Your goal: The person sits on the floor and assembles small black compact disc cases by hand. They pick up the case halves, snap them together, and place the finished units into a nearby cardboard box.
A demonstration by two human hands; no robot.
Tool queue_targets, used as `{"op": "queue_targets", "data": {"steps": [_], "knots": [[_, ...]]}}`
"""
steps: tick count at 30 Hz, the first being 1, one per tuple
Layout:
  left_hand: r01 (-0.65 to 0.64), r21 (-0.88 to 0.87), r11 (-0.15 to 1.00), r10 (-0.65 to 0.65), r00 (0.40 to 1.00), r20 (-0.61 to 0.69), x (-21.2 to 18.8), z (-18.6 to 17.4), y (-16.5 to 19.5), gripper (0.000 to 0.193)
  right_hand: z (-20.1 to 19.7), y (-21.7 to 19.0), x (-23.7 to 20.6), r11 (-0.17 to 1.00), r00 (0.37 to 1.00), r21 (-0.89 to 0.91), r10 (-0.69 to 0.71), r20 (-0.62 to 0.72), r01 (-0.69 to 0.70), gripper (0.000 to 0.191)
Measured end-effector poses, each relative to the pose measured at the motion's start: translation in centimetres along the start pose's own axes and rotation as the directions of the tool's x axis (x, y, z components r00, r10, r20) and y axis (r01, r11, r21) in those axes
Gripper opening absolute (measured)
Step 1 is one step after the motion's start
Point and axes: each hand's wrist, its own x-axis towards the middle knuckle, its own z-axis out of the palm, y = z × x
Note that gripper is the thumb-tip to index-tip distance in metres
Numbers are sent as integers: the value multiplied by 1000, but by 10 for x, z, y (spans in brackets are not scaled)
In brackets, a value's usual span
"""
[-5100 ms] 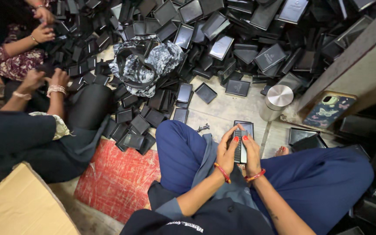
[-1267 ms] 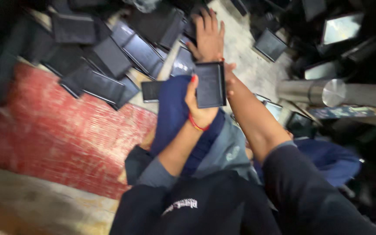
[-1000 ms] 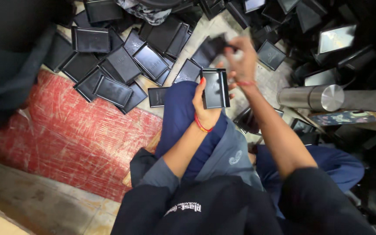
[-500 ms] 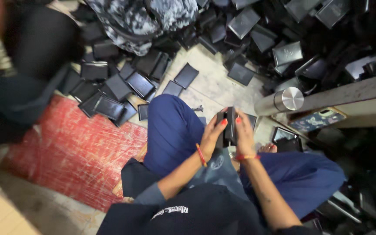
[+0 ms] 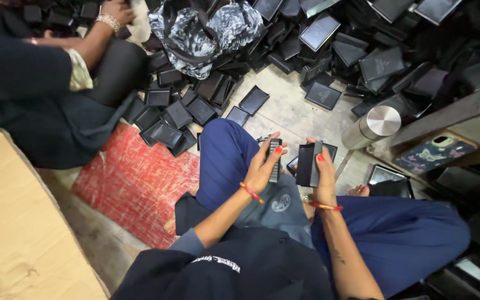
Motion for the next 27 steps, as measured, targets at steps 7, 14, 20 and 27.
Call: {"op": "queue_targets", "data": {"steps": [7, 14, 20, 27], "knots": [[-92, 539, 837, 66, 996, 67, -5, 30, -11, 64, 18, -11, -9, 854, 948, -440, -318, -17, 279, 50], [-149, 487, 860, 109, 988, 108, 4, 33, -11, 60, 7, -12, -3, 889, 942, -335, -335, -11, 313, 47], [-97, 525, 846, 42, 992, 116, 1, 36, -16, 72, 12, -16, -4, 824, 933, -466, -361, 11, 324, 56], [-83, 828, 555, -410, 838, 359, -37, 54, 24, 97, -7, -37, -17, 729, 836, -530, -546, -66, 434, 71]]}}
